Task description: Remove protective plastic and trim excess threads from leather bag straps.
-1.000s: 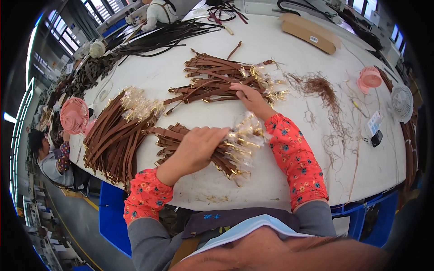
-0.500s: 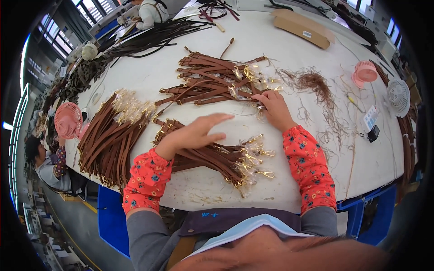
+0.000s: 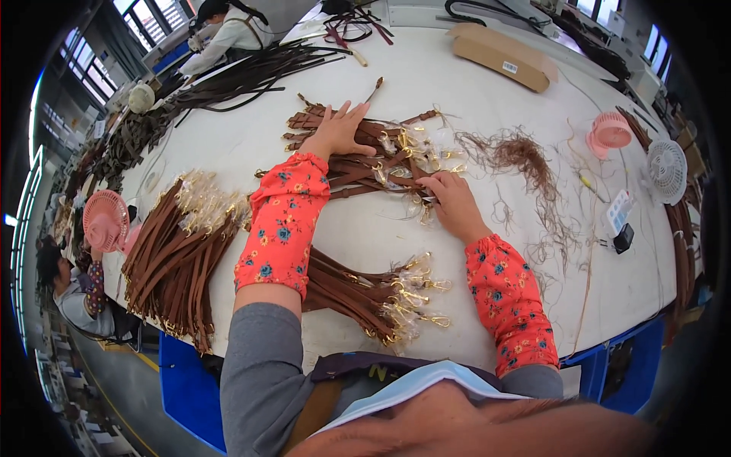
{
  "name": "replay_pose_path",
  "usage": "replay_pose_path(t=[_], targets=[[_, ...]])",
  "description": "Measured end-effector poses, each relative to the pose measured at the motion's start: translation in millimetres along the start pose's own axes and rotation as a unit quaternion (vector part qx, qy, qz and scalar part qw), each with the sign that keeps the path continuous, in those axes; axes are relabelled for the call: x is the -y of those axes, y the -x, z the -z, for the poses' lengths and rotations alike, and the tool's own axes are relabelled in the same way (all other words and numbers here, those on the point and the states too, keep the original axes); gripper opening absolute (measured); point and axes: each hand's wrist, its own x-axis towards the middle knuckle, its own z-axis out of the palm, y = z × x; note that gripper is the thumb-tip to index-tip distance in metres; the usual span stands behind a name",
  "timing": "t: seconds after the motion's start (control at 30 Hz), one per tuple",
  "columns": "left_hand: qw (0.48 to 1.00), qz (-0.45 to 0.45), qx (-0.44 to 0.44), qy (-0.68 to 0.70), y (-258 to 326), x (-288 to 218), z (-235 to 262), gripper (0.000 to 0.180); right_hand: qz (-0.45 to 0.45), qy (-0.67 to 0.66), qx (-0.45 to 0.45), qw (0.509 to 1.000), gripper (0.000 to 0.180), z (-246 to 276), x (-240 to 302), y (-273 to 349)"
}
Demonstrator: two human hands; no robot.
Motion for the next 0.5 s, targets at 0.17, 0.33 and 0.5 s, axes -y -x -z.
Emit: replay_pose_path(t=[0.17, 0.33, 0.5], targets=[[0.998, -0.02, 0.056, -0.012, -21.9, 5.2, 4.3, 0.091, -0.003, -0.017, 0.008, 1.0, 0.041, 3.4, 4.7, -2.2], [0.998, -0.064, 0.023, 0.001, -15.5, -7.3, 21.7, 0.049, -0.013, -0.01, -0.011, 1.0, 0.042, 3.9, -4.7, -0.4], [0.981, -0.016, -0.184, 0.067, 14.3, -27.4, 83.3, 0.031, -0.022, -0.058, -0.038, 0.997, 0.051, 4.9, -2.1, -1.6]])
